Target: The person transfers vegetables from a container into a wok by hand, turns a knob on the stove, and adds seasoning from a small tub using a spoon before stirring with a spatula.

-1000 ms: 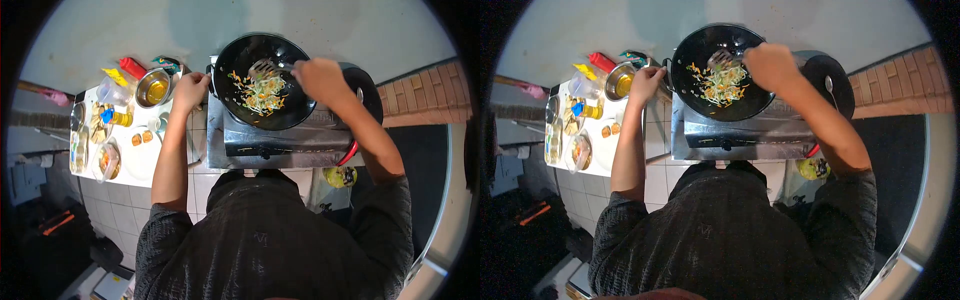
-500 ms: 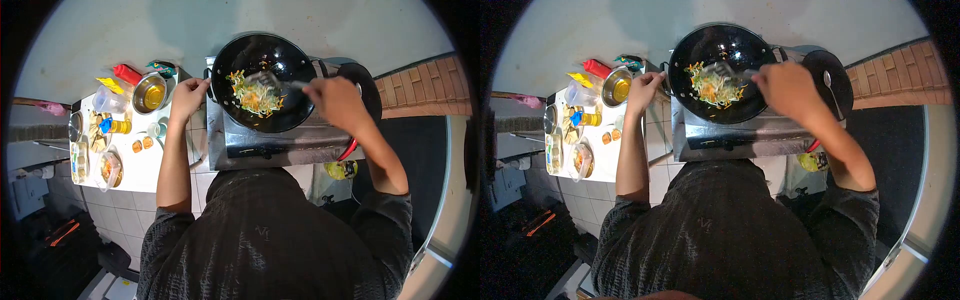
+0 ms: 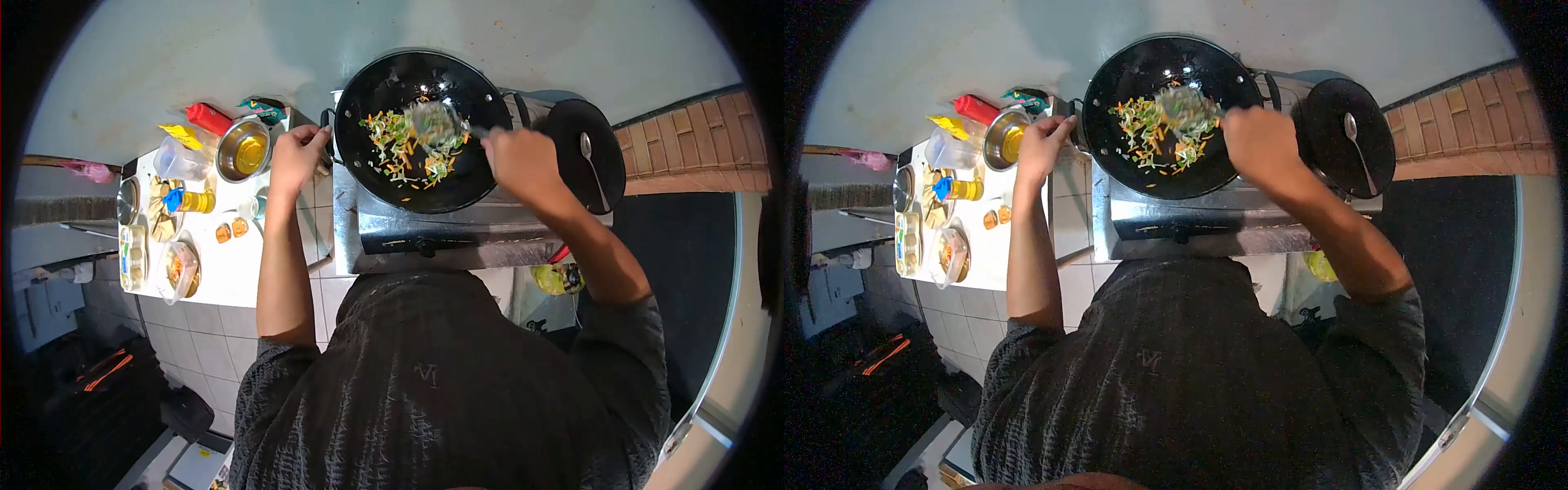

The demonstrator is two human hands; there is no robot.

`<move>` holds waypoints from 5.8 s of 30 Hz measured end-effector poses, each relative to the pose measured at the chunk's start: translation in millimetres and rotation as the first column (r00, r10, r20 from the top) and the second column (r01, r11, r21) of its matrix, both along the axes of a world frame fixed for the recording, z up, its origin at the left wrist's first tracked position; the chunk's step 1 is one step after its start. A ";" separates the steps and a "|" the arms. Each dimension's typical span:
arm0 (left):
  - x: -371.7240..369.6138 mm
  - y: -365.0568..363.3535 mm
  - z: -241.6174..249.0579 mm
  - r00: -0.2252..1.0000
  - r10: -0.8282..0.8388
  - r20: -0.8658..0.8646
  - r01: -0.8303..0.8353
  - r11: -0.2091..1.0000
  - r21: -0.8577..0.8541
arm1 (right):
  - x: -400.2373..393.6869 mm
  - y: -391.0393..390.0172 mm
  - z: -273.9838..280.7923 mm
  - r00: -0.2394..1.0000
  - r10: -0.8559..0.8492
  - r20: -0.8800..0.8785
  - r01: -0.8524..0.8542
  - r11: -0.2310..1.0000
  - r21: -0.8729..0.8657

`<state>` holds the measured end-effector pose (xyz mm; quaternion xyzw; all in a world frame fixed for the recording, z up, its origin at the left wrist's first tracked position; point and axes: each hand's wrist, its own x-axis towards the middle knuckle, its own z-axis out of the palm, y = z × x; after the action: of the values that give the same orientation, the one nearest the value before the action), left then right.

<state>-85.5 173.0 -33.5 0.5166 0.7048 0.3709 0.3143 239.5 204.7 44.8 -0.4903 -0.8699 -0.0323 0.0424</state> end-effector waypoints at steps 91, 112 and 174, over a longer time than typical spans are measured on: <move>1.9 -16.3 10.0 0.988 0.076 0.136 -0.074 0.997 -0.015 | -40.0 -16.0 7.6 0.996 0.082 -0.023 -0.071 0.951 0.302; 5.3 -18.3 20.6 0.996 0.054 0.076 -0.053 0.999 -0.010 | -18.6 -22.8 16.2 0.995 0.049 -0.082 -0.034 0.984 0.177; 2.4 -20.5 16.5 0.999 0.052 0.009 -0.052 0.998 -0.040 | -26.2 -0.3 44.1 0.999 -0.038 -0.011 0.038 0.999 0.000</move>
<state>-83.0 152.5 -17.0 0.4899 0.7237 0.3675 0.3182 213.3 204.4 88.8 -0.5071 -0.8601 -0.0305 0.0464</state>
